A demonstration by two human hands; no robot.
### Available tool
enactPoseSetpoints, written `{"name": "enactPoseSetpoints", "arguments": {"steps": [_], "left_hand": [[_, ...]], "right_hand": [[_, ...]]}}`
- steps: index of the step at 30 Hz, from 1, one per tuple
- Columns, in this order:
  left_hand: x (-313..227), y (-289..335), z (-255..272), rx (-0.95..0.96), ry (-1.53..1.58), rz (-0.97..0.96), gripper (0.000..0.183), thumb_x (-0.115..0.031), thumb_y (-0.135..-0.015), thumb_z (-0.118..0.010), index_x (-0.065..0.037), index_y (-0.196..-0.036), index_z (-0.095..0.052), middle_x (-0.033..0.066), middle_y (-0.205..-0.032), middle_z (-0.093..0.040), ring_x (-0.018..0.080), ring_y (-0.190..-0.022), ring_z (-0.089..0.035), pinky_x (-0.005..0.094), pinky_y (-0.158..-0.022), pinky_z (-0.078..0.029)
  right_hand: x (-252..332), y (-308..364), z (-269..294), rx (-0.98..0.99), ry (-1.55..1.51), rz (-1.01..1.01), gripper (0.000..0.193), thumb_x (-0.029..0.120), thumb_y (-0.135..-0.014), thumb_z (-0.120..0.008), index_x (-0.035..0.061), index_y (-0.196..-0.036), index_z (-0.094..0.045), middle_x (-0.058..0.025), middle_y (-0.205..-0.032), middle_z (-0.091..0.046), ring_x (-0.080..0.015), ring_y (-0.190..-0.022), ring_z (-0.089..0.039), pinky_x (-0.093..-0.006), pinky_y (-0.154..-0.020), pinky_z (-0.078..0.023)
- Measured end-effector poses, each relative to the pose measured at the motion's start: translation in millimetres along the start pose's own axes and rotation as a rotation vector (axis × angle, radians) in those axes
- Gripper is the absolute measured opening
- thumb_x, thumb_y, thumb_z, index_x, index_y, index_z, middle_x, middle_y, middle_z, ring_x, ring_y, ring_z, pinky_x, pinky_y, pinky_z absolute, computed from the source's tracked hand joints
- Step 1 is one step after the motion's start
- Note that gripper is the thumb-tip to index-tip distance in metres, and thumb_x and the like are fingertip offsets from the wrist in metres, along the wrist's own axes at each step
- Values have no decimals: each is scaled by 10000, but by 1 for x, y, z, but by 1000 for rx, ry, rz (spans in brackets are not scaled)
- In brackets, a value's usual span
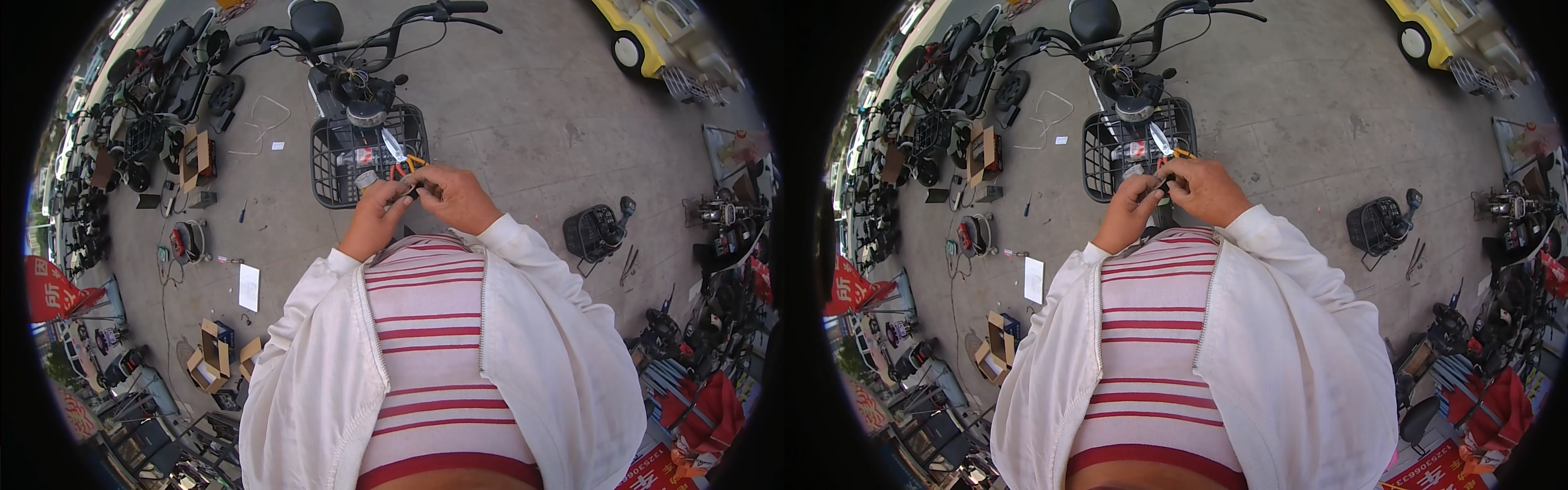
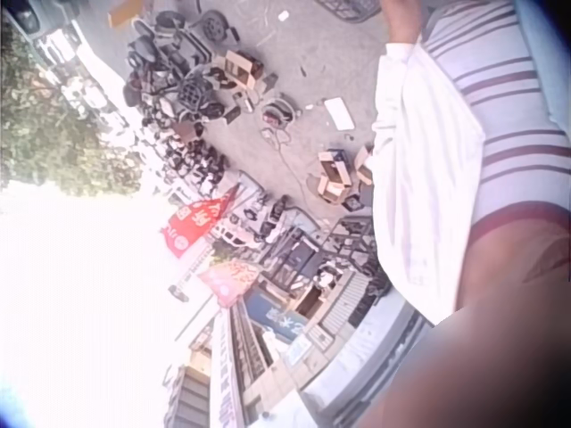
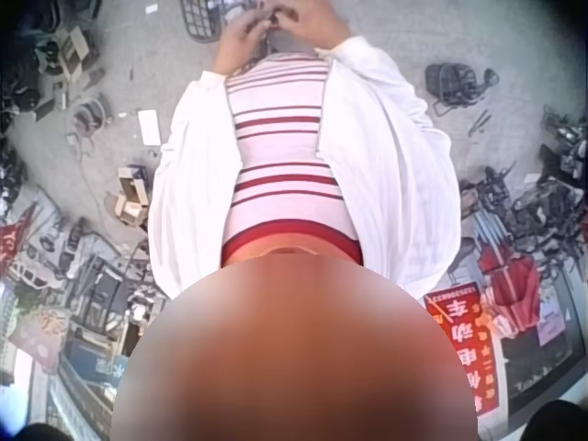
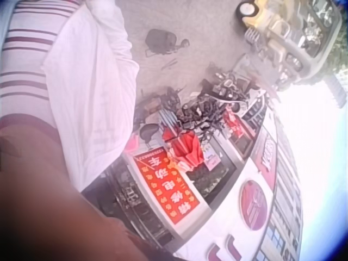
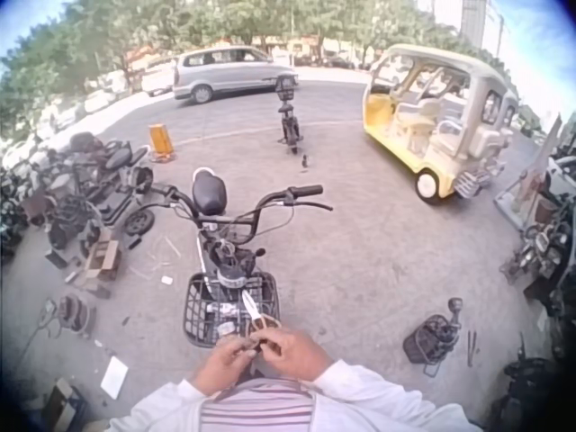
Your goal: The person works on the front wiring of an electric scooter in a repair shop. They use pliers to strip and cut wires, then connect and wrap a small cylindrical component with tape. The scooter remains stationary throughout the process.
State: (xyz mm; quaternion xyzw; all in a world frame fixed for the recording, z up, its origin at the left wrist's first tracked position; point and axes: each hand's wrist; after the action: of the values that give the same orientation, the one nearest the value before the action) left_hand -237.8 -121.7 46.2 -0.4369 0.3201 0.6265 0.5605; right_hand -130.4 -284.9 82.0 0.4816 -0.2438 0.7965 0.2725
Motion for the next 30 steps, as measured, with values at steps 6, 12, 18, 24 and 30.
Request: {"name": "enactPoseSetpoints", "arguments": {"steps": [6,12,18,24,30], "left_hand": [[-9,-4,1,-59,-176,-119,143,-61,-836,-664,-36,-975,-641,104,-836,-554,267,-805,-517,352,-734,-409],[-3,-3,-2,-56,-135,-79,161,-61,-809,-686,-53,-968,-657,111,-868,-583,297,-845,-531,381,-770,-407],[1,-7,-1,-58,-107,-56,154,-57,-813,-684,-48,-966,-669,111,-865,-580,289,-842,-540,378,-761,-414],[2,-6,-6,-131,57,68,125,-76,-848,-676,-36,-966,-664,91,-850,-575,211,-762,-548,326,-695,-440],[-2,-6,-9,-201,120,139,139,-111,-841,-703,-25,-944,-666,79,-801,-564,161,-683,-530,294,-642,-441]], "right_hand": [[3,0,3,31,-4,-62,148,90,-790,-633,39,-928,-649,-127,-684,-624,-268,-605,-615,-355,-587,-480],[-2,0,0,40,7,-49,100,85,-786,-617,35,-873,-617,-170,-715,-615,-339,-628,-602,-388,-587,-476],[-9,0,-11,8,78,-30,75,42,-798,-598,26,-863,-563,-153,-738,-599,-256,-631,-563,-352,-588,-452],[-5,1,-16,-152,-170,-160,138,43,-827,-601,20,-963,-588,-168,-778,-640,-322,-680,-640,-378,-617,-504],[-9,5,-21,-246,-89,-84,190,40,-827,-661,6,-1010,-625,-123,-853,-663,-206,-731,-675,-320,-641,-531]]}}
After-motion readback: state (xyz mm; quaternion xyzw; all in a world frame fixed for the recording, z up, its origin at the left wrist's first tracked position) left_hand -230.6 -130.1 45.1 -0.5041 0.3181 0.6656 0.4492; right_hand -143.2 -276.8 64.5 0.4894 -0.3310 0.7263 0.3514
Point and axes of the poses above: each hand's wrist, its own y-axis away from the middle knuckle, its own z-axis out of the back of the hand, x = y × z
